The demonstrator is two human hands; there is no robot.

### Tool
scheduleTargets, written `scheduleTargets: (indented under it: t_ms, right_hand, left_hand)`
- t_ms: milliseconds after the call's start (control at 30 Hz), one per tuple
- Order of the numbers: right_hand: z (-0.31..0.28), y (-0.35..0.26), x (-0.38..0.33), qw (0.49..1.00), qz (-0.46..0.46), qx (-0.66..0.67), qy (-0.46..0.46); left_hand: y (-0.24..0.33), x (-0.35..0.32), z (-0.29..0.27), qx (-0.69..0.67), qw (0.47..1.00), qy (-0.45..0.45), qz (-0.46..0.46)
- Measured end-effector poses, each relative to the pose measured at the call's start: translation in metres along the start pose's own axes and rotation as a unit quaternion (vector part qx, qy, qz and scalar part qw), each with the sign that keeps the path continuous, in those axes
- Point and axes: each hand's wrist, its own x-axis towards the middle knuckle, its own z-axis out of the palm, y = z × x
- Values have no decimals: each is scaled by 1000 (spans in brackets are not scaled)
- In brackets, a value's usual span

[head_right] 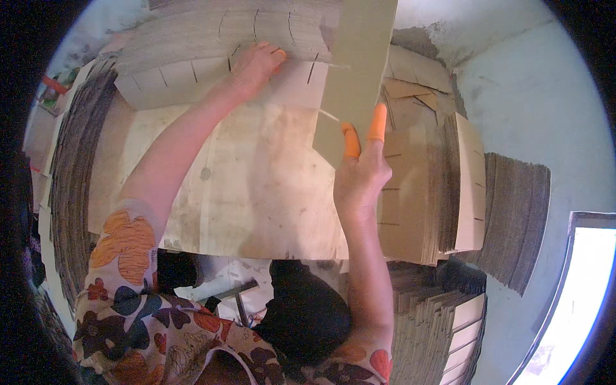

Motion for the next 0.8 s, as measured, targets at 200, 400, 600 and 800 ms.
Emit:
scheduleTargets:
  t_ms: [200, 400, 600, 800]
  right_hand:
    - [3, -2, 2, 999, -30, 24, 24]
    - [5, 2, -1, 994, -50, 50, 83]
    - [0, 6, -4, 996, -30, 26, 76]
    - [1, 7, -2, 999, -13, 5, 38]
  left_hand:
    - [5, -14, -3, -76, 994, 69, 39]
    - [8, -13, 1, -125, 991, 44, -1]
    - [9, -12, 1, -34, 999, -16, 21]
    - [18, -12, -6, -29, 971, 200, 129]
